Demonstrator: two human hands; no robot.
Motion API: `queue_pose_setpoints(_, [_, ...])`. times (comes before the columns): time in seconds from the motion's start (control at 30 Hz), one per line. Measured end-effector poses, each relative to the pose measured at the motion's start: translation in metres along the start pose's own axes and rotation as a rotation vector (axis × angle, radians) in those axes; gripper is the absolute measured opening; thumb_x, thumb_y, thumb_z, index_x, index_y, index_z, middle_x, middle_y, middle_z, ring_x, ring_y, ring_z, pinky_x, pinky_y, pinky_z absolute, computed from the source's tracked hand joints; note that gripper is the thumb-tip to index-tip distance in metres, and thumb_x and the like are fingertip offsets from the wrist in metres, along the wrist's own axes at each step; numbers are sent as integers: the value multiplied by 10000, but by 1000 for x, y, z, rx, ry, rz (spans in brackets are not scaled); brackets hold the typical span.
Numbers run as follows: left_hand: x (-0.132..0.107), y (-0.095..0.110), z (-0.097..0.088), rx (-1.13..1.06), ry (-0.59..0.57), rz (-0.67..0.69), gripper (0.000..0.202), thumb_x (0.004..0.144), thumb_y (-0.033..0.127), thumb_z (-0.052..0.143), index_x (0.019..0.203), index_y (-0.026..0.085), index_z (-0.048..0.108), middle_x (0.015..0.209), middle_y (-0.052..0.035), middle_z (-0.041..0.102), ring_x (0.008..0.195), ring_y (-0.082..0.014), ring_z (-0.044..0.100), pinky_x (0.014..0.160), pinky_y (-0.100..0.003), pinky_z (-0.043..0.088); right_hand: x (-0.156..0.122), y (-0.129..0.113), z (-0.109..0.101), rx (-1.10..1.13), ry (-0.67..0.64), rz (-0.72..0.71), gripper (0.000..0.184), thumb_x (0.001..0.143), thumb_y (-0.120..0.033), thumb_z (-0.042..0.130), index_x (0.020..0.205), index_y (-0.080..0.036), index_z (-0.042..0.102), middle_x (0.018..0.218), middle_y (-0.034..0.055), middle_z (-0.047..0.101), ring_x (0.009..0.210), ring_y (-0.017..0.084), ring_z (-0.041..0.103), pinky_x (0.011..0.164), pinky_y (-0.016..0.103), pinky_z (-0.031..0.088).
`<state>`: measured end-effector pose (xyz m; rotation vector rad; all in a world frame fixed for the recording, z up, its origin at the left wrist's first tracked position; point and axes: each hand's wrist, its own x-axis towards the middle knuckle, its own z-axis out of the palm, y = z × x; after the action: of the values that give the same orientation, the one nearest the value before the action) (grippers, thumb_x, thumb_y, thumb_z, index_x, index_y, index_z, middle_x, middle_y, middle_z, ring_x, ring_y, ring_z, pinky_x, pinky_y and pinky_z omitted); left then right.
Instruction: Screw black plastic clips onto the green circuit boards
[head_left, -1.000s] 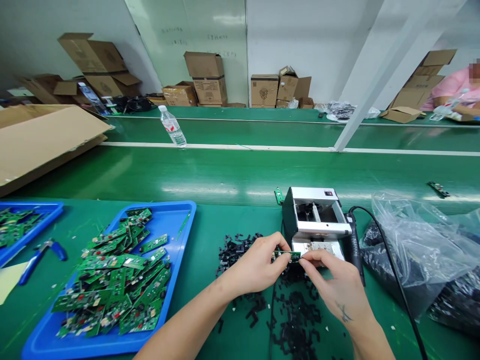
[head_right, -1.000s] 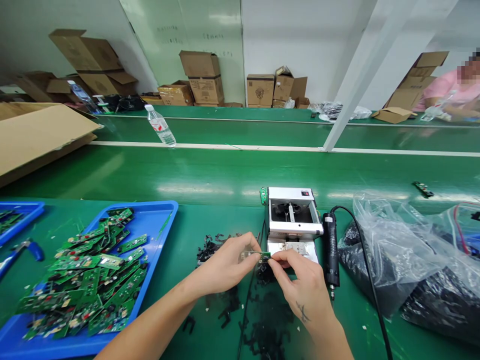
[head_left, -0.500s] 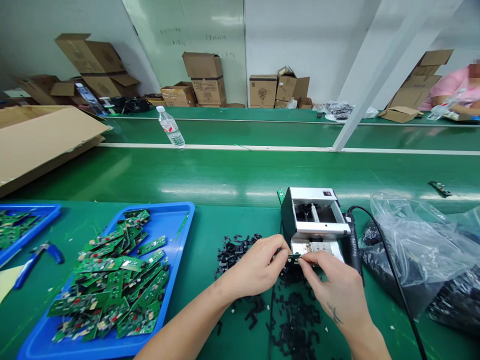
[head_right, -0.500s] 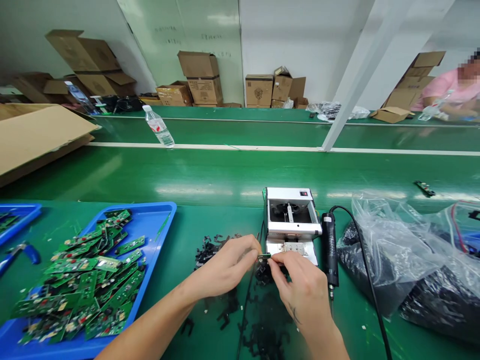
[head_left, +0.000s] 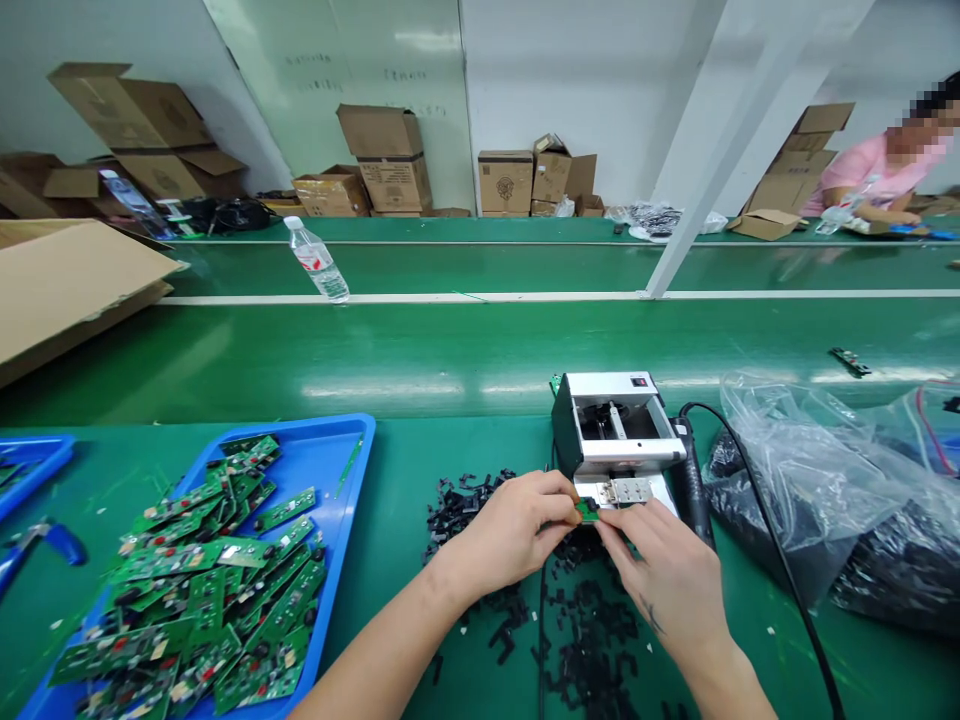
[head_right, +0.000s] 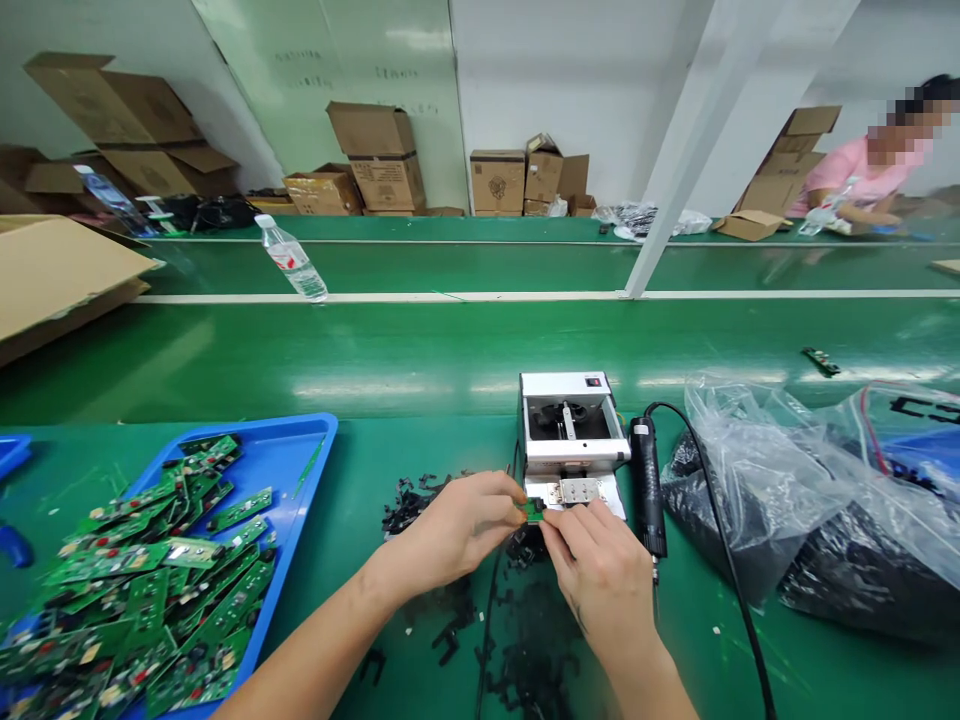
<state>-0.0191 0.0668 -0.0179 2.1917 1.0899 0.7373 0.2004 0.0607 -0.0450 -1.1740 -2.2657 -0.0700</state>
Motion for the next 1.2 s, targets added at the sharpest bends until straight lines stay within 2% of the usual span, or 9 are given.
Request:
queue_pose_setpoints(0.13, [-2,1,2,209,-38,10,164,997,159,561,956,203,714,1173,-32,675,980,-200,616,832,-317,493,-7,27,-15,155,-63,148,221,1003,-364,561,1007,-242,745,912,45,768,814,200,716,753,315,539])
queue_pose_setpoints(0.27, [-2,4,1,321,-99,-1,180,1006,167,549,987,215,721,1213,-19,673,961,-206,616,788,-324,503,7,74,-27,-62,-220,704,416,955,-536,514,1182,-240,700,1012,109,774,847,317,739,784,465,564])
queue_pose_setpoints(0.33, [-2,5,-1,343,-111,-2,189,1009,165,541,998,221,722,1234,-13,667,966,-206,618,776,-324,506,20,92,-21,-115,-275,781,494,925,-511,524,1199,-130,680,1109,236,731,907,428,724,814,593,532])
queue_pose_setpoints(0.43, [-3,7,-2,356,-117,-6,210,1010,146,526,1019,223,722,1265,-16,657,980,-205,625,775,-322,513,37,108,-5,-91,-285,840,405,847,-408,601,1016,-50,687,1064,348,688,968,533,683,852,714,460])
queue_pose_setpoints(0.57, [-2,10,-4,360,-130,-10,210,1016,157,521,1032,219,720,1277,-25,655,992,-209,633,798,-326,521,37,123,2,97,-224,943,273,670,-377,732,777,-145,635,781,224,689,872,490,683,820,694,470])
queue_pose_setpoints(0.8, [-2,11,-4,355,-135,-1,216,1021,156,506,1027,213,714,1225,-36,670,994,-201,643,831,-320,522,15,118,-38,770,175,838,457,721,-634,611,1005,-285,537,752,-24,473,626,180,554,607,362,518])
queue_pose_setpoints(1.0, [-2,9,-3,346,-132,1,222,1010,138,515,1037,220,719,1244,-28,671,1005,-204,643,829,-325,527,25,83,-89,1313,444,688,383,781,-700,642,955,-359,634,637,-60,237,435,86,51,391,315,104])
queue_pose_setpoints(1.1, [-3,10,-4,328,-126,0,224,1001,123,520,1047,223,716,1244,-23,673,1029,-210,641,848,-323,527,38,62,-103,1334,316,558,726,832,-881,251,1169,-376,650,557,-21,337,373,108,237,405,359,210])
queue_pose_setpoints(1.2, [-3,12,-6,321,-130,-5,238,996,108,513,1042,229,713,1223,-29,675,1032,-210,637,838,-316,525,55,38,-103,1300,247,372,824,808,-917,180,1235,-376,632,546,13,482,444,175,455,496,380,375])
